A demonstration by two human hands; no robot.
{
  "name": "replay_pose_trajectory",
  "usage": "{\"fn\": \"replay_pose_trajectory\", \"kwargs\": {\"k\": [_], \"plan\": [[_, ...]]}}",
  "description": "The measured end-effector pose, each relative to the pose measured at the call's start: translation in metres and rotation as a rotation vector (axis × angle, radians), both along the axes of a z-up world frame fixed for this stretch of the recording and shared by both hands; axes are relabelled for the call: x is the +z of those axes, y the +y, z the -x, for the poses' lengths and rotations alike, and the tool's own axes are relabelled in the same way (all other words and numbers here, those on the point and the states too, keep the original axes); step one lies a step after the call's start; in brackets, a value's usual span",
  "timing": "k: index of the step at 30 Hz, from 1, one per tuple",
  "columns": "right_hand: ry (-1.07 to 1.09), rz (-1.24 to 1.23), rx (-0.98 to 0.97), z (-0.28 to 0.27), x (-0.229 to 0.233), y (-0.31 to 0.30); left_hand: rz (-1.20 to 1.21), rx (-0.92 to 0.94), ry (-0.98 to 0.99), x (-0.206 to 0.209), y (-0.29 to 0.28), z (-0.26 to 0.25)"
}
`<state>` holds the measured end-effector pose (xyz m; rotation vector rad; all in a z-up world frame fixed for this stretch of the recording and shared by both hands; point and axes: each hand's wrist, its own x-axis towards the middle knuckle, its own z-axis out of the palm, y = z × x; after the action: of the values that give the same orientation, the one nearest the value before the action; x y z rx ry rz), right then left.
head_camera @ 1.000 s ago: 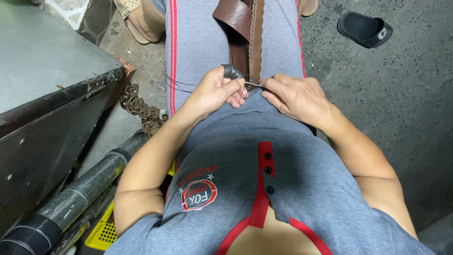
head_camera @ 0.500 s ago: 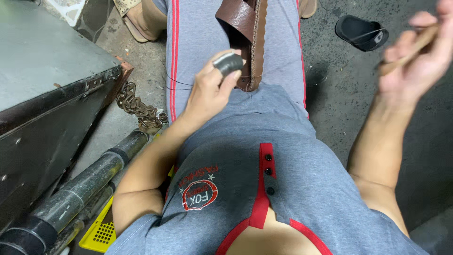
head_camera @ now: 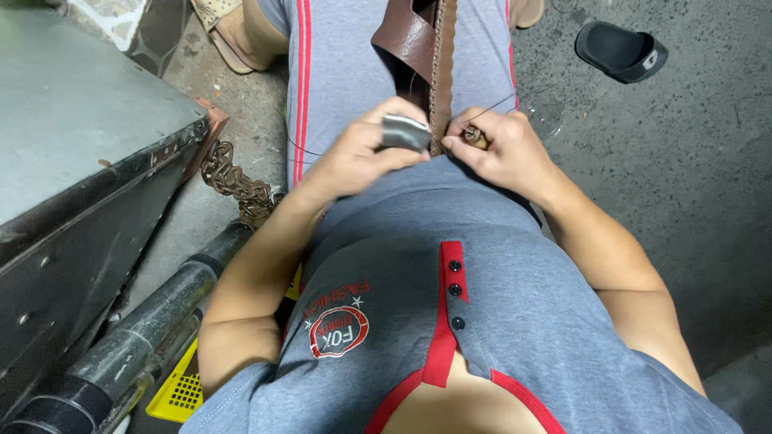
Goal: The person sits on a low stool and sews a brown leather sandal resting on their lap. They use a stitching awl to pierce the leather and pull a dark thread through the holes to stitch the sole to the upper. The person finishes the stitching and places the sandal on the floor.
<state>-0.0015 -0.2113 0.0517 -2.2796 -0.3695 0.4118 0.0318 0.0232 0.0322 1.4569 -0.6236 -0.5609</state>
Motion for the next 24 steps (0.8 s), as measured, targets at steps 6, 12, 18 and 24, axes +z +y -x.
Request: {"fn": "replay_pose_trajectory", "kwargs": {"k": [6, 12, 18, 24], "plan": [[0.509, -0.204, -0.220, -0.012, 0.007, 0.002, 0.623, 0.055, 0.470, 0.015, -0.001, -0.037], [0.638, -0.249, -0.181, -0.020, -0.001, 0.002, 0.371, 0.259, 0.564, -0.030, -0.044, -0.090], [0.673, -0.323, -0.220, -0.021, 0.003, 0.003, 0.559, 0.257, 0.763, -0.049, -0.036, -0.101], [0.864, -0.828, -0.358, -0.016, 0.027, -0.008, 0.260, -0.041, 0.658, 0.005, 0.005, -0.051]]}}
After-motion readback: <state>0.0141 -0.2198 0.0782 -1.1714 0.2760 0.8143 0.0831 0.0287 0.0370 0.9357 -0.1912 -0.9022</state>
